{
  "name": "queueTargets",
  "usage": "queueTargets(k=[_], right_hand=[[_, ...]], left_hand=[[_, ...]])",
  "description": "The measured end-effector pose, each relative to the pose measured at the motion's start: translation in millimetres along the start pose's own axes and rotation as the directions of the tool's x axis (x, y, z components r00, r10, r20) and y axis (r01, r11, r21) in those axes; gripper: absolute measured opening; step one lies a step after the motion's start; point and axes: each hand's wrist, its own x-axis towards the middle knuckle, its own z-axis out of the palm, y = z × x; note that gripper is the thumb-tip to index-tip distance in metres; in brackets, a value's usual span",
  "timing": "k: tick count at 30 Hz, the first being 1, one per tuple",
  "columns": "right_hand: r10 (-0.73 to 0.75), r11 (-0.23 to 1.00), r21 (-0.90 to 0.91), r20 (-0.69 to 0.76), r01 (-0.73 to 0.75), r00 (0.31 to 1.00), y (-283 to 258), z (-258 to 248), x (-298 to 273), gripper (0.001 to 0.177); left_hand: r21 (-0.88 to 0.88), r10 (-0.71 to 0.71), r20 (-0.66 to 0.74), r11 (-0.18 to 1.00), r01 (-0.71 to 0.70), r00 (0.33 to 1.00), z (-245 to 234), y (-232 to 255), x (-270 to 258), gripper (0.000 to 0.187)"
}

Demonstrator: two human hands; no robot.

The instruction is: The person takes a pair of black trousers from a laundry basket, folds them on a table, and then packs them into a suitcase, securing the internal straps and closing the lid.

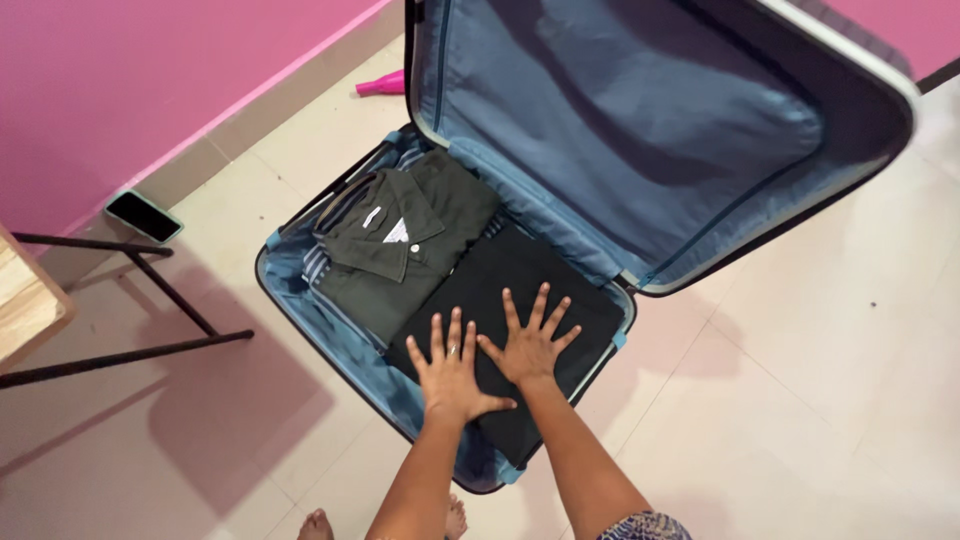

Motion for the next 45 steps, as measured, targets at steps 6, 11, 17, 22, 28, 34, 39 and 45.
queueTargets(k=[6, 11, 17, 22, 28, 34, 39, 45], right_hand=[[0.006, 1.000, -0.004, 0.048, -0.006, 0.999, 4.2, 21.5, 13.9, 0.108], [-0.008, 1.000, -0.003, 0.003, 0.008, 1.000, 7.9, 36.5, 17.9, 0.110], [-0.050, 0.999, -0.018, 0.031, 0.050, 0.998, 9.2, 29.7, 15.7, 0.114], [-0.176, 0.960, -0.141, 0.363, 0.241, 0.915, 29.3, -7.1, -8.6, 0.140], [-0.277, 0.897, -0.230, 0.375, 0.378, 0.885, 33.2, -13.0, -21.7, 0.156], [-0.228, 0.902, -0.263, 0.381, 0.341, 0.896, 30.1, -15.2, -20.1, 0.155], [-0.227, 0.947, -0.100, 0.460, 0.304, 0.858, 32.3, -43.0, -7.2, 0.133], [-0.113, 0.267, 0.958, -0.073, 0.101, 0.991, 25.5, -109.5, 74.3, 0.082]], left_hand=[[0.068, 0.064, 0.019, 0.996, -0.065, 0.998, 7.6, -7.0, 25.4, 0.162], [0.011, 0.088, -0.009, 0.996, -0.088, 0.996, 18.5, -14.2, 34.1, 0.161], [0.072, 0.071, 0.032, 0.995, -0.073, 0.997, 15.8, -11.3, 37.5, 0.161], [0.149, 0.075, 0.055, 0.985, -0.082, 0.996, 14.8, -11.5, 38.7, 0.163], [0.235, 0.122, 0.037, 0.964, -0.128, 0.992, 11.1, -19.8, 38.5, 0.160], [0.254, 0.064, 0.119, 0.963, -0.093, 0.991, 4.1, -14.5, 42.1, 0.157], [-0.067, 0.246, 0.062, 0.968, -0.241, 0.967, -20.6, -51.3, 48.3, 0.126], [-0.232, 0.128, -0.144, 0.960, -0.159, 0.981, -43.7, -98.0, 22.7, 0.090]])
